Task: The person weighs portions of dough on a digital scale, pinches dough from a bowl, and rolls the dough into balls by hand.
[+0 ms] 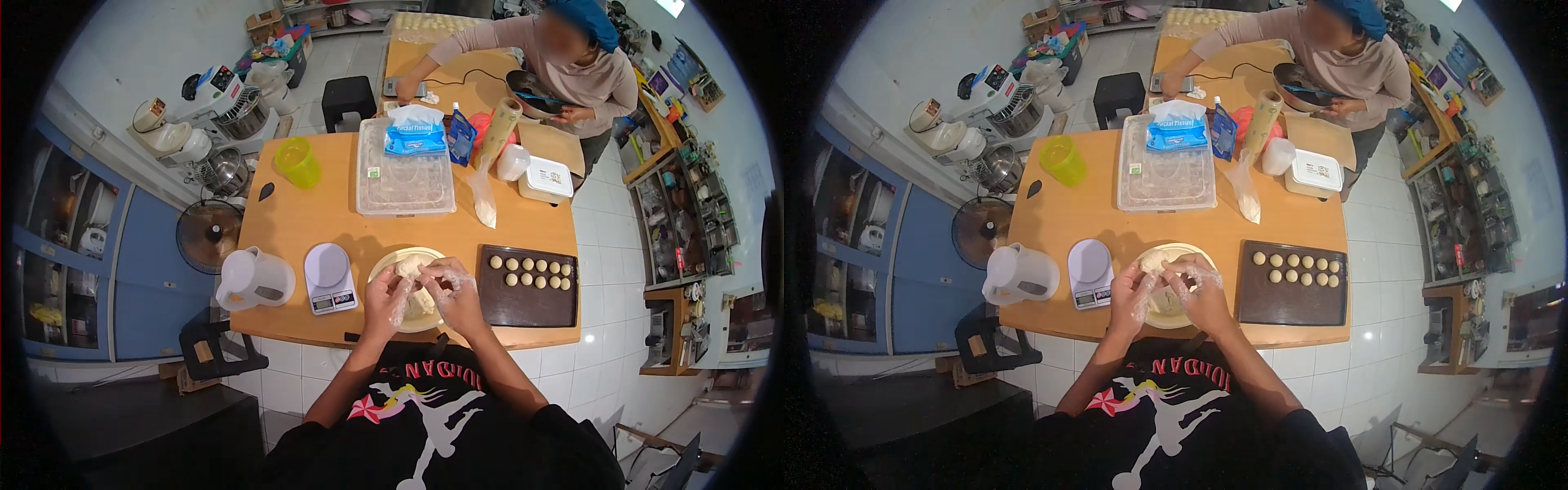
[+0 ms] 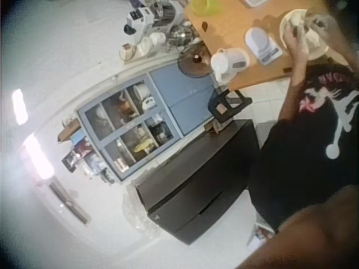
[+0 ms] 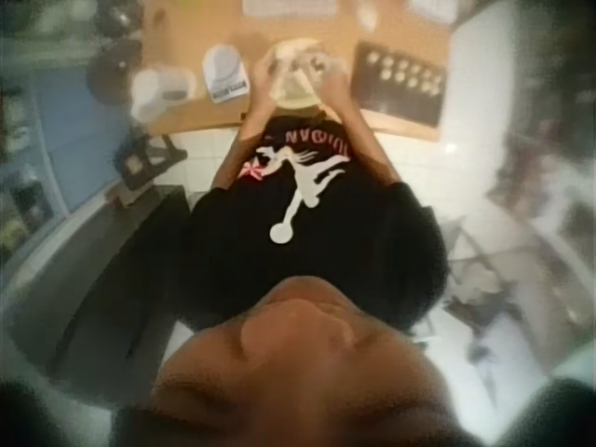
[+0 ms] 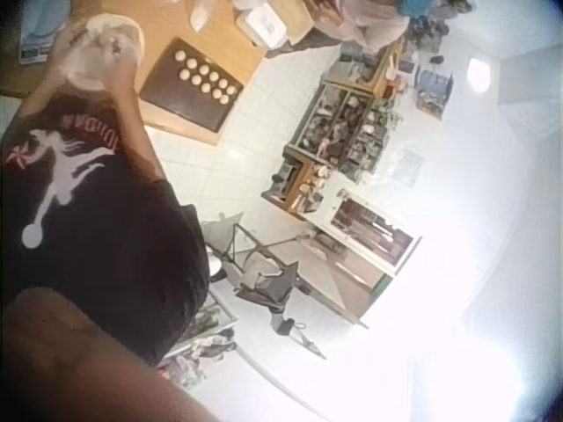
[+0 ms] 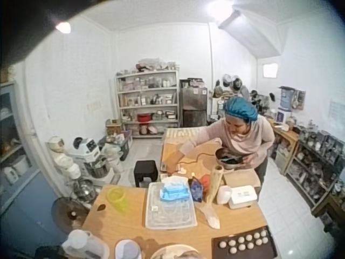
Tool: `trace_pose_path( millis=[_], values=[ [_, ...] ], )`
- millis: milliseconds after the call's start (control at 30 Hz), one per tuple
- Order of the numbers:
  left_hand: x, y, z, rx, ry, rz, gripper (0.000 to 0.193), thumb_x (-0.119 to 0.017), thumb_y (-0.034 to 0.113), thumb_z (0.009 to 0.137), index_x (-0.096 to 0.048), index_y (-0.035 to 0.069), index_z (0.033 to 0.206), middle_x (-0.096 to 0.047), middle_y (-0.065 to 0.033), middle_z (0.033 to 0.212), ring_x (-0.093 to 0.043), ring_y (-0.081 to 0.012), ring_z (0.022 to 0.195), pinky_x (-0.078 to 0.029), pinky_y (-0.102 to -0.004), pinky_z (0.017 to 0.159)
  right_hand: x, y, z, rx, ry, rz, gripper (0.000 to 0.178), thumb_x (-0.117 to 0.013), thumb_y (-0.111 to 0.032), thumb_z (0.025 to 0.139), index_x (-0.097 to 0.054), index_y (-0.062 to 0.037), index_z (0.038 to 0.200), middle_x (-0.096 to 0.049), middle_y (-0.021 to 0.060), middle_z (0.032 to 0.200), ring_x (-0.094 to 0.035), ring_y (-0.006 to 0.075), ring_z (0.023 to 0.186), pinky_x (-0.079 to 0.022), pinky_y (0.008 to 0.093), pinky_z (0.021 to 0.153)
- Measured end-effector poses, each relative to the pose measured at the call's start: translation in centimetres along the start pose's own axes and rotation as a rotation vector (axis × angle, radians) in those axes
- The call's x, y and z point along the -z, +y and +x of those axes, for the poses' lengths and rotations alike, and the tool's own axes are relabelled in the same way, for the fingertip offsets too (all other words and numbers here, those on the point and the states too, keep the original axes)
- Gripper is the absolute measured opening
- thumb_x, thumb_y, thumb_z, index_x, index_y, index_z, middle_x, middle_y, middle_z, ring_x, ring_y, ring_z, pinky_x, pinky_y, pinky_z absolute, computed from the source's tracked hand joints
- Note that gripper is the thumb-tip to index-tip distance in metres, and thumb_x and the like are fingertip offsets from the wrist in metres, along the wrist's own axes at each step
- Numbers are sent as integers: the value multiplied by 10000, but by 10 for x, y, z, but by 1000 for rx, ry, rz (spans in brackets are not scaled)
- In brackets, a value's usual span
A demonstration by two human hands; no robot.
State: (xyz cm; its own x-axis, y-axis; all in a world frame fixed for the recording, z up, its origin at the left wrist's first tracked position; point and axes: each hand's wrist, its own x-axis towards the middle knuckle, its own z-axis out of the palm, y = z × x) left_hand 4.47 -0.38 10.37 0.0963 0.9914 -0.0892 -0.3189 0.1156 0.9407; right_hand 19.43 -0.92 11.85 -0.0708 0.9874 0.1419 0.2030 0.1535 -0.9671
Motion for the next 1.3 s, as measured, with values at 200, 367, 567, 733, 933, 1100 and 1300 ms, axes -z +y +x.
trace_pose_path(
  millis=[200,367,567,733,933,1100,1300],
  values=[
    [9,1,0,12,-71,21,259,-518,57,938,-566,-43,1172,-653,-80,1036,-649,-133,885,-517,-258,794,0,-14,4,-26,64,-124,297,-689,-63,838,-614,-23,1122,-589,101,1018,-579,150,768,-511,282,662],
    [14,15,5,-44,-161,235,257,-439,8,907,-587,-39,1112,-662,-81,975,-641,-120,837,-508,-269,760,2,-15,0,67,-41,-248,328,-646,-92,865,-599,-34,1184,-599,143,984,-611,235,795,-511,322,669],
    [11,2,3,-97,-80,261,269,-428,27,921,-586,-38,1130,-656,-93,991,-625,-134,919,-498,-285,813,-5,-11,-3,161,18,-278,274,-606,-113,896,-619,-15,1152,-607,168,986,-622,276,798,-509,345,676],
    [2,-2,-3,-32,-105,-48,289,-466,177,996,-573,-36,1159,-655,-90,972,-629,-131,890,-504,-283,811,-5,-8,-1,161,69,-291,281,-624,-96,900,-597,9,1160,-624,121,904,-640,205,736,-510,306,646],
    [-3,3,-4,-36,-68,133,310,-440,195,1014,-566,-53,1153,-668,-73,891,-643,-127,772,-512,-266,729,-11,2,-2,-104,218,64,272,-644,-131,895,-631,29,1114,-643,93,821,-598,133,644,-496,285,627],
    [13,-5,-1,-57,-154,274,319,-421,201,1020,-564,-57,1140,-680,-97,890,-652,-133,806,-495,-253,746,-7,-16,-4,166,147,-291,291,-647,-152,897,-631,27,1126,-652,108,797,-605,134,696,-486,287,623],
    [13,-3,-1,49,-314,-82,321,-398,208,1024,-548,-33,1174,-666,-95,906,-650,-159,860,-509,-292,789,1,-4,-3,-230,94,177,256,-615,-163,922,-641,17,1102,-635,25,838,-562,99,756,-461,264,641]
  ],
)
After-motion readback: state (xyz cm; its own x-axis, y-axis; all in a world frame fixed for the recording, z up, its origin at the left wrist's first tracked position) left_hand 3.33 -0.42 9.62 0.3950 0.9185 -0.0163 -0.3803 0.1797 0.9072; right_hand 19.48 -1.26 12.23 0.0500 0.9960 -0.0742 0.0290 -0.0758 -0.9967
